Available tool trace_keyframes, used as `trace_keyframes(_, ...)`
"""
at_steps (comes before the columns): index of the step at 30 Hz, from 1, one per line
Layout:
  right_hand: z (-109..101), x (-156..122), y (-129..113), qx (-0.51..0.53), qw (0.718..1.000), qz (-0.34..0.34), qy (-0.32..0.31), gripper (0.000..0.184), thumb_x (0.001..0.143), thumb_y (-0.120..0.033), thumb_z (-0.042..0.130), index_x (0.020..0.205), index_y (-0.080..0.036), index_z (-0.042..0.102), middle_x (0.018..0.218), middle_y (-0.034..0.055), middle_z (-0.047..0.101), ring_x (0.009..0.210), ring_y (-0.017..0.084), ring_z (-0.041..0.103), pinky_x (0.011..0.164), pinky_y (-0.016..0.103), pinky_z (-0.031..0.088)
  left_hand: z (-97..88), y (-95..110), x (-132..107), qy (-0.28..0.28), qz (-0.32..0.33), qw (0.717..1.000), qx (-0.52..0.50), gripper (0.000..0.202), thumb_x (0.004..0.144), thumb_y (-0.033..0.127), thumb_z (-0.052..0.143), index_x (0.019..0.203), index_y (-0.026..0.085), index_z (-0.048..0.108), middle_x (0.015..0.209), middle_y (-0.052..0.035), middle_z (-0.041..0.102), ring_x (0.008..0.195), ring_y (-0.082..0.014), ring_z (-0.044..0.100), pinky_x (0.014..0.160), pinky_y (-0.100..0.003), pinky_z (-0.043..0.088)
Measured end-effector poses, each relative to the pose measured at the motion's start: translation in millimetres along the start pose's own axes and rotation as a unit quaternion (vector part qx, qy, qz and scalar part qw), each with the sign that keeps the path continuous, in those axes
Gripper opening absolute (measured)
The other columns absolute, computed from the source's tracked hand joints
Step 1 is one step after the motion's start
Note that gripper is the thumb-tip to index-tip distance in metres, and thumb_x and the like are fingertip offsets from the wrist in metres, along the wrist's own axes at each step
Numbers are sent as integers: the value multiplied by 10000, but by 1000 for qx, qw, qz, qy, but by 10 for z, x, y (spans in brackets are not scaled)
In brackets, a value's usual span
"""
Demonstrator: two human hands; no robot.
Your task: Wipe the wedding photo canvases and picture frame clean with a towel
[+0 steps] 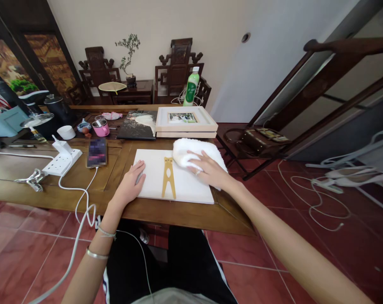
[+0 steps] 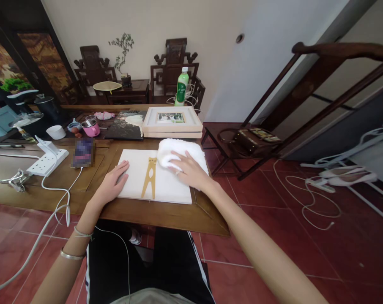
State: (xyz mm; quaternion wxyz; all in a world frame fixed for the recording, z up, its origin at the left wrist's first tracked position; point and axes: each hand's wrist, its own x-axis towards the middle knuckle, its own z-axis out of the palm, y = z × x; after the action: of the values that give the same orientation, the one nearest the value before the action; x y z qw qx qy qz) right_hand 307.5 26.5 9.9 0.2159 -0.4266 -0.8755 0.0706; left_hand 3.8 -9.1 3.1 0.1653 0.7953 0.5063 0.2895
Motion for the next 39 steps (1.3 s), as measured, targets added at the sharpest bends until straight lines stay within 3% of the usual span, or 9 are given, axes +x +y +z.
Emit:
trace_keyframes(5, 76, 177, 68, -23, 999, 36, 17, 326, 951, -303, 418, 1116, -147, 653, 1362, 193, 542, 1360, 297, 383, 1113, 610, 232, -1, -6, -1, -4, -2, 1000, -2, 461, 926, 299, 393, 1329, 117, 524, 1440, -164, 471, 1385, -259, 375, 1158, -487, 256)
trace_keyframes(9, 37, -210, -306, -31, 999, 3, 24, 263, 925, -227, 441, 1022, -173, 679, 1351, 172, 558, 1375, 303, 353, 1106, 638, 224, 2, -11, -4, -1, 1, 1000, 4, 450, 928, 293, 393, 1335, 149, 522, 1441, -142, 477, 1386, -253, 375, 1156, -492, 259)
trace_keyframes(13, -98, -711, -739, -11, 999, -47, -7, 252, 862, -104, 451, 932, -195, 676, 1396, 139, 521, 1396, 286, 311, 1115, 637, 221, 6, -8, -4, -2, 0, 1000, 7, 464, 930, 296, 383, 1329, 104, 523, 1440, -168, 469, 1386, -255, 375, 1160, -476, 255)
trace_keyframes(16, -211, -913, -899, 11, 996, -78, -36, 251, 830, -73, 466, 880, -202, 675, 1428, 112, 490, 1405, 289, 289, 1126, 635, 205, 11, -6, -3, -1, 0, 1000, 3, 464, 931, 297, 380, 1325, 101, 526, 1441, -173, 465, 1384, -261, 377, 1159, -489, 249)
trace_keyframes(21, -248, -788, -703, 44, 992, -99, -64, 248, 843, -108, 479, 919, -218, 688, 1425, 100, 496, 1393, 264, 324, 1148, 586, 204, 10, -3, -1, 4, 1, 1000, 2, 453, 929, 302, 387, 1323, 135, 535, 1435, -152, 480, 1385, -257, 377, 1156, -493, 254)
trace_keyframes(27, -23, -104, -82, -3, 1000, -30, 3, 285, 936, -251, 416, 1033, -228, 682, 1260, 106, 638, 1365, 290, 376, 1117, 625, 232, -1, -8, 1, 0, 2, 1000, 10, 459, 927, 306, 389, 1324, 125, 535, 1435, -156, 478, 1379, -251, 388, 1152, -483, 270)
trace_keyframes(31, 67, 286, 141, -34, 999, 7, 12, 346, 962, -284, 354, 1115, -205, 653, 1297, 113, 612, 1358, 305, 387, 1098, 621, 258, -6, -11, 0, 2, 1, 1000, 10, 465, 928, 308, 387, 1317, 101, 537, 1431, -166, 480, 1378, -248, 390, 1153, -467, 275)
trace_keyframes(35, 77, 196, -14, -67, 997, 27, 11, 333, 954, -276, 380, 1131, -169, 641, 1318, 165, 586, 1369, 327, 361, 1079, 640, 266, -8, -2, 0, 1, 3, 1000, 7, 465, 928, 312, 389, 1316, 105, 538, 1429, -166, 483, 1377, -253, 390, 1154, -464, 274)
trace_keyframes(39, 5, -302, -471, -65, 998, -10, -8, 292, 921, -187, 405, 1060, -186, 661, 1263, 150, 628, 1385, 318, 334, 1082, 643, 274, 1, 4, -1, 2, 2, 1000, 3, 455, 929, 306, 391, 1318, 123, 538, 1433, -156, 481, 1381, -254, 383, 1157, -473, 264)
